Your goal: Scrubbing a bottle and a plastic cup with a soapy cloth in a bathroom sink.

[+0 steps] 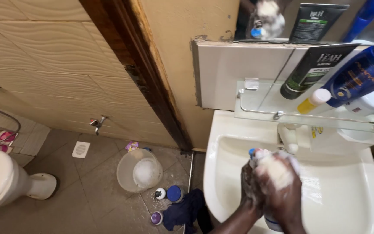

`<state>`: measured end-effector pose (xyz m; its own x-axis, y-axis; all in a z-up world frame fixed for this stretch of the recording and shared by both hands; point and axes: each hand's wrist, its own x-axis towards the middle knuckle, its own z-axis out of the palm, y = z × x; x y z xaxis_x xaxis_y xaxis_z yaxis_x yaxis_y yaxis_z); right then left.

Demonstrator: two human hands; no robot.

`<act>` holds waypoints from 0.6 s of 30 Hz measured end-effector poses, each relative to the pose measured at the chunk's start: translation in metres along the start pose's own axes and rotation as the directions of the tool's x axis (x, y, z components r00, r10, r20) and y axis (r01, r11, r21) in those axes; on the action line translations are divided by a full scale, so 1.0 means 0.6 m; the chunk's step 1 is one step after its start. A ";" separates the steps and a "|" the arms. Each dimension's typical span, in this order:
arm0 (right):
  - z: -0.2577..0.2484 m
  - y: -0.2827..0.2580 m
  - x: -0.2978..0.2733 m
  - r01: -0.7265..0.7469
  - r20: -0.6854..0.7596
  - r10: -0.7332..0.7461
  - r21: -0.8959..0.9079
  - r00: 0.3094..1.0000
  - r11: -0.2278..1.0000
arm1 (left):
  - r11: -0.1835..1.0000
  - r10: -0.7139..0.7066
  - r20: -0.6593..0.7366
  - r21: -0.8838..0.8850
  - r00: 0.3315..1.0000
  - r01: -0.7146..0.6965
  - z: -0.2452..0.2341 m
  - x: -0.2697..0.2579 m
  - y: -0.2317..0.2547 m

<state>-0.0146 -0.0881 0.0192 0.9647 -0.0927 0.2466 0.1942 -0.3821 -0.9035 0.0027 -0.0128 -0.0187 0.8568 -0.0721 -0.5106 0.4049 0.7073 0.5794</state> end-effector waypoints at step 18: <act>-0.061 0.020 0.003 0.006 -0.093 0.014 0.213 0.996 0.977 | 0.822 0.525 0.029 0.243 0.851 -0.515 0.014 0.043 -0.057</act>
<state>-0.0167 -0.1265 0.0215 0.9467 -0.1830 0.2651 0.2331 -0.1785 -0.9559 0.0140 -0.0446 -0.0463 0.9507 0.2892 -0.1119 -0.0309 0.4474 0.8938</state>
